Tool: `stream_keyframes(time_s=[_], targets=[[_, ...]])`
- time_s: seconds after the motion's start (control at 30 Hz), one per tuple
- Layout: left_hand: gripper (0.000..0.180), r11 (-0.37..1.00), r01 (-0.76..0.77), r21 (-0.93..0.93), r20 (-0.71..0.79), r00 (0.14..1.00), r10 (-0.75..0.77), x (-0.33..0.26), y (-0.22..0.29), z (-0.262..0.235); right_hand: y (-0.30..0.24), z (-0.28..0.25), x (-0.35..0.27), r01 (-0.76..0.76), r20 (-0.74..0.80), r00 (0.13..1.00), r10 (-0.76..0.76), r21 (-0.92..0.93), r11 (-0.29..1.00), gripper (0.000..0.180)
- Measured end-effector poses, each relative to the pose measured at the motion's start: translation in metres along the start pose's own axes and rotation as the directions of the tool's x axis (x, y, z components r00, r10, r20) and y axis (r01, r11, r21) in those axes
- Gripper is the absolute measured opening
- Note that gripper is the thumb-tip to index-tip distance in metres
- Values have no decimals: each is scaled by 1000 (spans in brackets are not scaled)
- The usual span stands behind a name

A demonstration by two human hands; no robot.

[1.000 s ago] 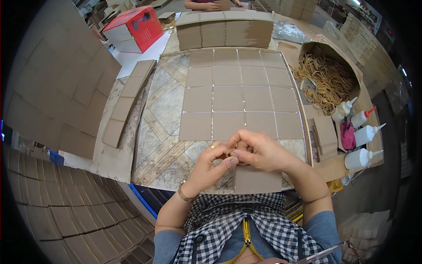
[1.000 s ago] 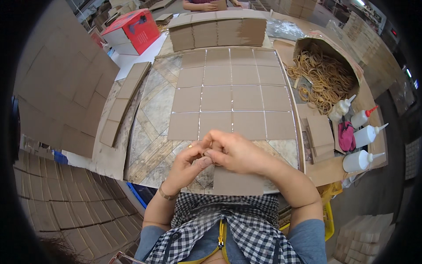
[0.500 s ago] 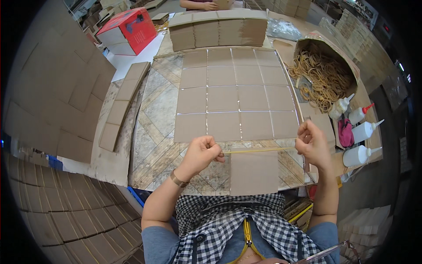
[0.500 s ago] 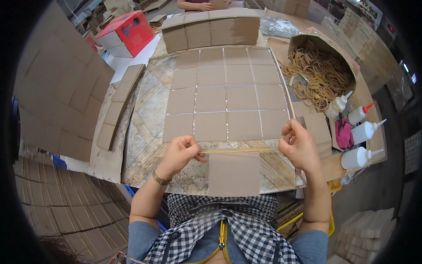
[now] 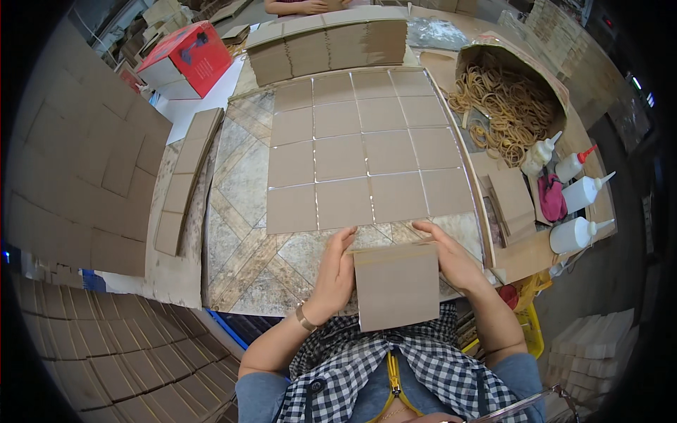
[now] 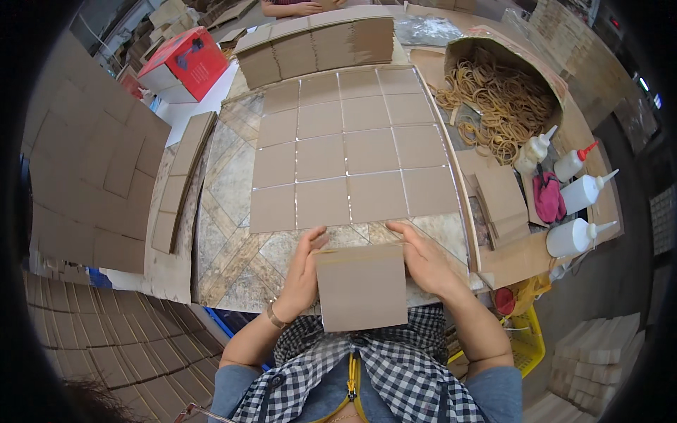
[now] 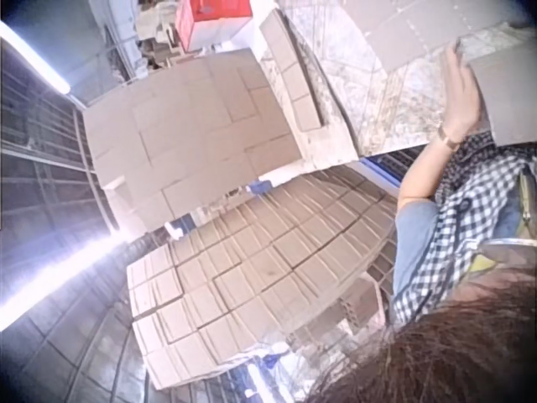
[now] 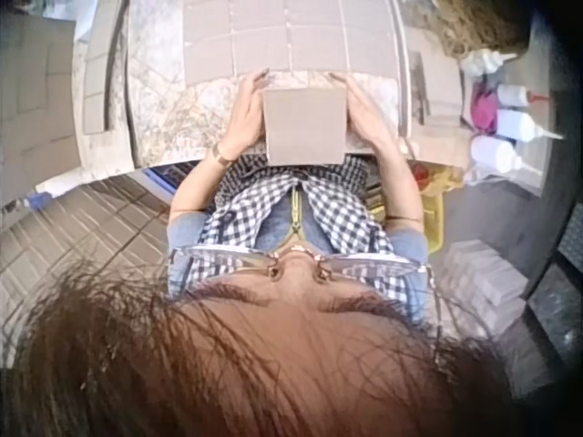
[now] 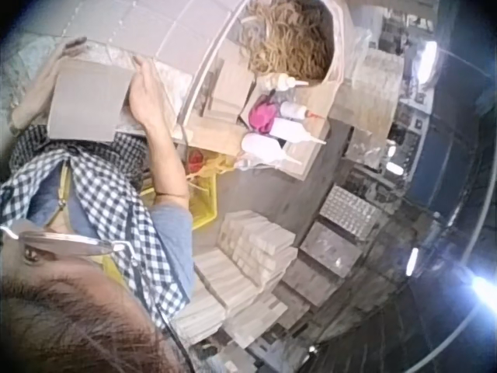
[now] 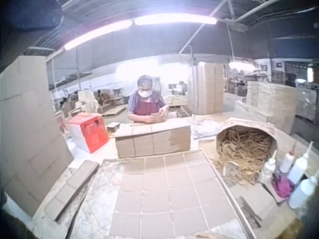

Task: Folding cardboard sheets, applying glue, and securing the resulting boxes with rubber bands in a factory setting.

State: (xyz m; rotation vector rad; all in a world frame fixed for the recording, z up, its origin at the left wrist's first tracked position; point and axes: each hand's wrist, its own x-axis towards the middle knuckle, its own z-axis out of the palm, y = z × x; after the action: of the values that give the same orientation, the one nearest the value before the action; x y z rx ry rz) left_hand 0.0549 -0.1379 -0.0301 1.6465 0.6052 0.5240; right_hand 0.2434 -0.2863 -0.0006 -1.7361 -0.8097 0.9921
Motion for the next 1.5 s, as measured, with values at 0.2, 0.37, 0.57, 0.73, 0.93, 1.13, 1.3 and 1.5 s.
stream_keyframes(time_s=[0.2, 0.37, 0.57, 0.73, 0.93, 1.13, 1.3, 1.5], targets=[[67, 799, -596, -76, 149, 786, 600, 16, 11, -17, 19, 0, -5, 602, -128, 797, -590, 87, 794, 58], [59, 970, -203, -131, 224, 948, 228, 18, -7, -26, 24, -2, 4, 539, -160, 820, -549, -108, 836, 37], [26, 990, 11, -140, 251, 968, 25, 57, -17, -37, 11, -22, 51, 3, 55, 998, -8, 86, 996, 31], [46, 977, 68, -202, 315, 949, -1, 28, -14, -38, 33, -25, 12, 193, 79, 970, -229, 315, 929, 44], [76, 941, -337, 45, 221, 922, 319, 3, -7, -29, 67, -1, -39, 384, 35, 922, -385, 19, 923, 63], [36, 892, 392, -224, 218, 912, -346, 8, 17, -16, 9, 5, -15, 128, -214, 977, -2, 580, 804, 20], [23, 987, 92, -133, 161, 985, -70, 9, 1, 0, 13, -20, 10, -84, -5, 994, 112, 626, 775, 26], [24, 797, 201, -570, 220, 972, -88, 1, 25, 12, 47, -97, 6, 56, -628, 766, -142, -155, 986, 24]])
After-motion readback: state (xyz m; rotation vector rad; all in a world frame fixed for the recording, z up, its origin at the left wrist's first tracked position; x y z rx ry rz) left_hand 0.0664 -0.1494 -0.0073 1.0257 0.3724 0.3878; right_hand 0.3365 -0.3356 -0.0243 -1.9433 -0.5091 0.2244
